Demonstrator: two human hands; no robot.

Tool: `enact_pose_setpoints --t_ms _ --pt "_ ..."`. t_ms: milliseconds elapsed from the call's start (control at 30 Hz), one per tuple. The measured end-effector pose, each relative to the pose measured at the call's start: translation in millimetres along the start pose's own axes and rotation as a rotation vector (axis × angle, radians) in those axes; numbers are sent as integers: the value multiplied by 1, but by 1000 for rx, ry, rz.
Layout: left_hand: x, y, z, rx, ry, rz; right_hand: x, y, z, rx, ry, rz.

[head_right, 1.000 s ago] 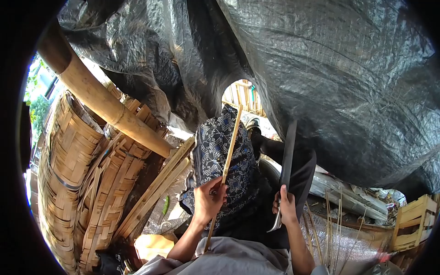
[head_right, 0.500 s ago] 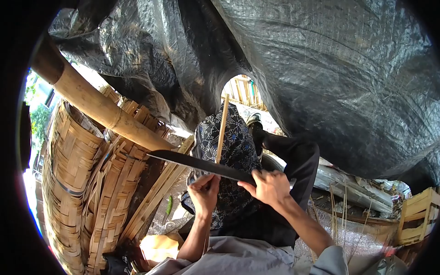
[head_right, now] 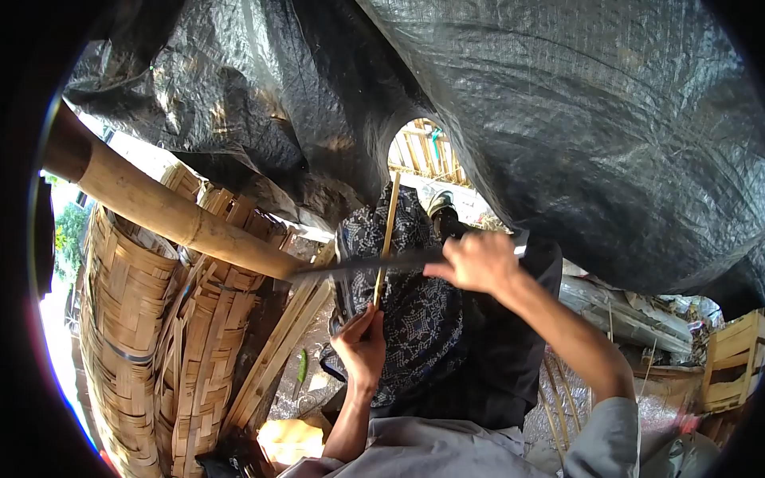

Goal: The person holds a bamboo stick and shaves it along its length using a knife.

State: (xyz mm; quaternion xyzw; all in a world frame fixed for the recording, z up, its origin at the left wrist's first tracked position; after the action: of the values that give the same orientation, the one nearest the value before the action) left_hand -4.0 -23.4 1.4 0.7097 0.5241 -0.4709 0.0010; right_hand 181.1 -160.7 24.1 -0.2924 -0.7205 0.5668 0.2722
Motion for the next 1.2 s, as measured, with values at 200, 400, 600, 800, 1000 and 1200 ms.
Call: enact_pose_setpoints --t_ms 200,400,600,800,1000,1200 --pt "-7 -5 -1 4 -58 13 -30 -9 -23 7 302 -106" --pt "-7 -1 -5 17 -87 35 -9 0 21 -258 47 -216" --pt "-9 -1 0 12 12 -41 -29 30 10 -271 94 -60" --pt "1 -2 9 16 -87 1 -80 23 6 -294 551 -205" --pt "13 8 5 -16 -233 219 -37 13 50 -240 321 -600" --pt "9 9 7 1 -188 140 9 16 51 -267 -59 -164"
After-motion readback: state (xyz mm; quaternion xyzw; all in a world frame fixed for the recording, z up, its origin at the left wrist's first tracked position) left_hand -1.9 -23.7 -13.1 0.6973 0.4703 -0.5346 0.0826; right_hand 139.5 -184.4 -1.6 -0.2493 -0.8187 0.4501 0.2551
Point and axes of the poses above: each hand's wrist, its own z-axis away from the middle knuckle, its own y-axis out of the palm, x = y × z, the point moved 3 cm from there along -z, towards the middle knuckle, and after that the axes turned 11 degrees about y, right-handed, at the moved point
